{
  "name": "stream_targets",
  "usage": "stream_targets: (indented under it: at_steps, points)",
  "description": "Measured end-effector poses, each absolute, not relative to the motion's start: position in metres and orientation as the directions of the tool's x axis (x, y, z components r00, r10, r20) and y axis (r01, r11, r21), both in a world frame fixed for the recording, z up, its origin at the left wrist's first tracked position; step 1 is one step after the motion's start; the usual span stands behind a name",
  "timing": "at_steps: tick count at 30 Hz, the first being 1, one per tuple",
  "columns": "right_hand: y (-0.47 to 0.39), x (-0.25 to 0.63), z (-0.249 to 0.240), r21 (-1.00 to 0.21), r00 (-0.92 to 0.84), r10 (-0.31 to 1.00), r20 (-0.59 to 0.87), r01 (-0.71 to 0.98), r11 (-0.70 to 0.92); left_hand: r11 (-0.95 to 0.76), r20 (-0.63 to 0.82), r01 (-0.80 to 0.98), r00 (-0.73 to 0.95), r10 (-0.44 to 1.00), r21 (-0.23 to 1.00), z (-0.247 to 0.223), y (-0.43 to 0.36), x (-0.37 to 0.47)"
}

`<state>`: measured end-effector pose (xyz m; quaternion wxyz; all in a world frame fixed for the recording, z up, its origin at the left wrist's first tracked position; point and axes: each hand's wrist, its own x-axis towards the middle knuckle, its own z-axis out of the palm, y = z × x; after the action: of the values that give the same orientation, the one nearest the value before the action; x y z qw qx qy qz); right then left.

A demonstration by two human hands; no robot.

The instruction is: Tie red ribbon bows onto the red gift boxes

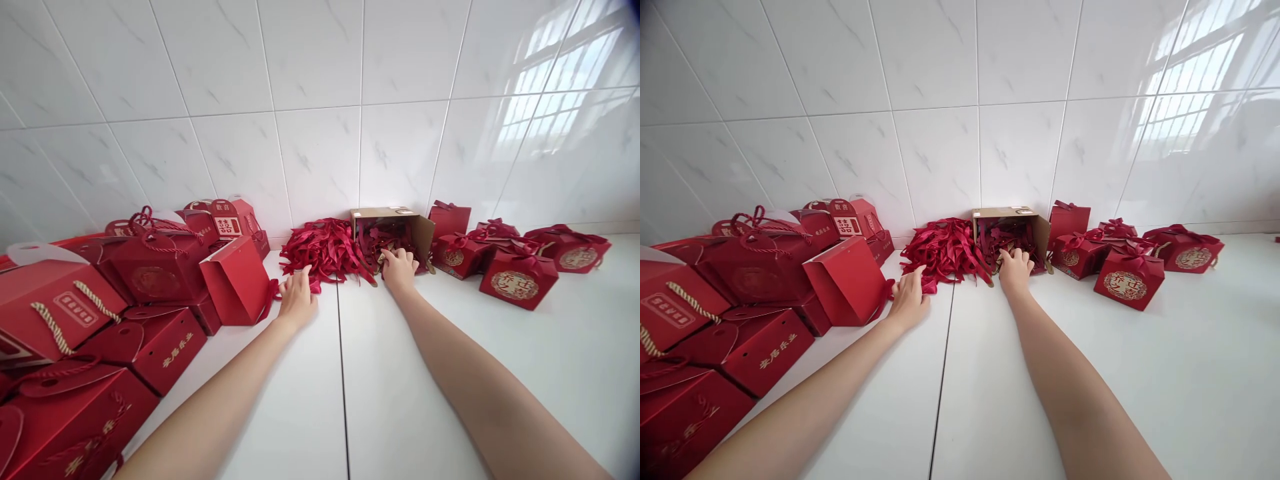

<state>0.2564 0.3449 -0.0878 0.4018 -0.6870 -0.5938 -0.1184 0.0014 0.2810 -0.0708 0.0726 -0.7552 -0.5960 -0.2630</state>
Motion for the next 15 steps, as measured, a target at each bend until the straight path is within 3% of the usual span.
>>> stream_targets:
  at_steps: [6,15]
  points:
    - [0.338,0.254,-0.079,-0.392,0.26,0.662,0.703,0.918,0.056,-0.343,0.516,0.887,0.146,0.844,0.31,-0.069,0.28,0.0]
    - [0.26,0.194,-0.074,-0.217,-0.187,0.696,0.693,0.867,0.449,-0.423,0.529,0.642,0.032,0.848,0.639,-0.068,0.249,0.024]
